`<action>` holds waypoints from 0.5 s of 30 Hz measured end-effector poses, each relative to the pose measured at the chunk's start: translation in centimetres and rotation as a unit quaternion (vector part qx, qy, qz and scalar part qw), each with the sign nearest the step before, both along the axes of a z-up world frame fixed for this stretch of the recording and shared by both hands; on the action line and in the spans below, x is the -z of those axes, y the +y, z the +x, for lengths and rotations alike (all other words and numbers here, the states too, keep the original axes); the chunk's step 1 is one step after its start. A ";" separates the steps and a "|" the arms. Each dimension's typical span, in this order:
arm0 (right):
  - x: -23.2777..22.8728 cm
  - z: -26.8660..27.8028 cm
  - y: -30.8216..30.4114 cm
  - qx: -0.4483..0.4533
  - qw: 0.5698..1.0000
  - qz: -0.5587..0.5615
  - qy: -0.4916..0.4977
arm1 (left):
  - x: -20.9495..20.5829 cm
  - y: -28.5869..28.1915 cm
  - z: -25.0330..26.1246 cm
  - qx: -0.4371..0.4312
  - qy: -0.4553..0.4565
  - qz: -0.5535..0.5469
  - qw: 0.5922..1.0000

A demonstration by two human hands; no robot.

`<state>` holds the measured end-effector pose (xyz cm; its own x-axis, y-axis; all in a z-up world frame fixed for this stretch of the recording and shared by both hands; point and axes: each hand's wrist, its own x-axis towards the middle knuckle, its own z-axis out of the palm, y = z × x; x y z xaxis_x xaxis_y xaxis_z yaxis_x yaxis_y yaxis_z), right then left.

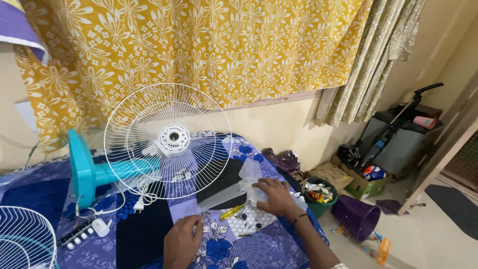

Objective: The person uses a screwdriver to tighten screws on the central hub of a white fan cage. They then pick up a translucent fan blade and place it on the bed, followed by handling the fan motor assembly and another cage.

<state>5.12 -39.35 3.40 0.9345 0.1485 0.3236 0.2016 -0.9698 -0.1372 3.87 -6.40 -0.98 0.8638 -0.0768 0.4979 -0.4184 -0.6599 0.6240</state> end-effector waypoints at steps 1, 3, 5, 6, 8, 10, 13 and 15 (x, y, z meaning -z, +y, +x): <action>0.0 0.1 -0.1 0.004 1.000 0.004 0.027 | 0.0 0.3 0.0 -0.006 -0.007 -0.005 1.000; -0.1 0.6 -0.1 0.011 0.997 0.013 0.081 | -0.1 0.6 0.0 -0.017 -0.002 -0.004 1.000; -0.2 0.7 0.3 0.005 0.991 0.016 0.133 | -0.4 0.8 0.0 -0.028 0.021 0.011 0.999; -0.2 0.7 0.7 0.003 0.987 0.017 0.160 | -0.5 0.8 0.0 -0.025 0.018 0.014 0.999; 0.1 0.2 1.6 0.021 0.989 0.026 0.144 | -0.9 0.8 0.1 -0.021 0.008 0.020 1.000; 0.4 -0.3 2.5 0.029 0.992 0.035 0.114 | -1.0 0.7 0.3 -0.031 0.001 0.014 0.999; 0.8 -0.5 4.3 0.013 0.997 0.069 0.039 | -1.0 1.0 0.6 -0.049 0.023 -0.014 0.998; 1.3 -0.6 5.7 -0.008 0.993 0.112 -0.019 | -0.7 1.5 0.7 -0.062 0.030 -0.029 0.997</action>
<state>4.53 -33.63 2.11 0.9192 0.0835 0.3848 0.2259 -0.9123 -0.3416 4.57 -4.95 -0.27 0.8929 0.0607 0.4461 -0.2967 -0.6659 0.6845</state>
